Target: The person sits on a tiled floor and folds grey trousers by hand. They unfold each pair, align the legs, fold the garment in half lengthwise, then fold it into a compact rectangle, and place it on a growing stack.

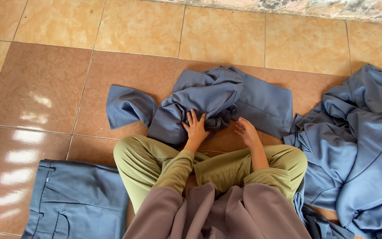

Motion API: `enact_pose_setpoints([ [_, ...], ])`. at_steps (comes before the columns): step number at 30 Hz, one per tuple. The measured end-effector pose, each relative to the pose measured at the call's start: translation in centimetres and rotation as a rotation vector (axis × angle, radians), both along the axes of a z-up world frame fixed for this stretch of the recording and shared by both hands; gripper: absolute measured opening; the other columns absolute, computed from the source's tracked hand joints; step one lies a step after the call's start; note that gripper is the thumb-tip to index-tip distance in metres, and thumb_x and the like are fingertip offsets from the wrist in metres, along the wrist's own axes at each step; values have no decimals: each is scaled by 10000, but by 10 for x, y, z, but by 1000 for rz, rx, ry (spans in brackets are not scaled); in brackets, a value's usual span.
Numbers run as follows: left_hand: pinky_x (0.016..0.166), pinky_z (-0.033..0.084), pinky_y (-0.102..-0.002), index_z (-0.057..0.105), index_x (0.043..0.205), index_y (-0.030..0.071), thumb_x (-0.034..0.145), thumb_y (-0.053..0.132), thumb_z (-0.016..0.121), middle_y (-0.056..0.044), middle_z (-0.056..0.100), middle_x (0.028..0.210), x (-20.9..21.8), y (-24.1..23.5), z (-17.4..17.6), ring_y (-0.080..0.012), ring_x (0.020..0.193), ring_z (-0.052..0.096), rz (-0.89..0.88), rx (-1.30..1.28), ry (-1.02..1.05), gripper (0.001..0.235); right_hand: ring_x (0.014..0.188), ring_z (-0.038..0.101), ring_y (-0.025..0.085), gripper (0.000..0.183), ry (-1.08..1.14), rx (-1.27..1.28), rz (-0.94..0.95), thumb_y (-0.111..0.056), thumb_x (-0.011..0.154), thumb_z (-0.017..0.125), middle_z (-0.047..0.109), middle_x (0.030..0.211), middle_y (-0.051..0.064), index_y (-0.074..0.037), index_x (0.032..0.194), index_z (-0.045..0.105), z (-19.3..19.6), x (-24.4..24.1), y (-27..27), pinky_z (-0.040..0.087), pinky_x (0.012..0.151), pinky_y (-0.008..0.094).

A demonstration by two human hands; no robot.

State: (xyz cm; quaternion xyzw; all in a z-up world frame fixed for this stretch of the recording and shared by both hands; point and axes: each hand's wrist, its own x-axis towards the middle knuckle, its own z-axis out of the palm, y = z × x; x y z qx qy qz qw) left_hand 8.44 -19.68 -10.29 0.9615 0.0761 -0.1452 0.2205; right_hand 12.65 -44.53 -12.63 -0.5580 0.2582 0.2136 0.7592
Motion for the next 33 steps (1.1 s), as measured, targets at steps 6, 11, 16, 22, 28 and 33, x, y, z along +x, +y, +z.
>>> enact_pose_setpoints([
  [6,1073,455,-570,659,1341,254,956,371,596,-118,637,1371,34,23,-112,-352,1301,575,297,-600,-116,407,1454,372,422,658,35,-30,7,-289,958,743,420,1518,268,-55,1500,451,26,-7,12,400,1130,544],
  [11,1078,381,-572,551,1465,156,813,327,656,-216,506,1448,55,24,-93,-426,1319,477,759,-1593,63,682,1447,378,417,747,27,-29,33,-205,923,763,404,1523,279,-66,1550,382,34,-8,16,416,1130,539],
  [16,1063,362,-613,606,1349,92,572,270,676,-245,584,1310,52,-20,21,-459,1223,504,950,-2102,295,801,1380,462,414,941,10,-1,60,-111,852,819,449,1470,286,-118,1613,265,32,-26,24,460,1094,517],
  [22,887,501,-404,709,997,38,644,186,579,-186,710,952,50,-70,16,-312,851,627,808,-2444,398,405,1381,438,406,851,-58,160,-77,-138,859,772,455,1482,255,-110,1582,325,55,-9,19,416,1120,522],
  [28,881,494,-427,680,981,31,597,166,573,-164,646,914,75,11,-51,-341,864,604,955,-2170,347,421,1381,414,399,769,-124,322,-210,-165,866,725,460,1495,223,-102,1552,384,47,-8,11,372,1145,526],
  [33,874,485,-456,645,962,22,541,142,566,-138,569,869,59,134,-106,-377,880,577,1085,-1838,284,444,1382,394,392,708,-187,459,-322,-187,871,687,464,1505,196,-95,1526,434,-26,10,-20,336,1167,530],
])
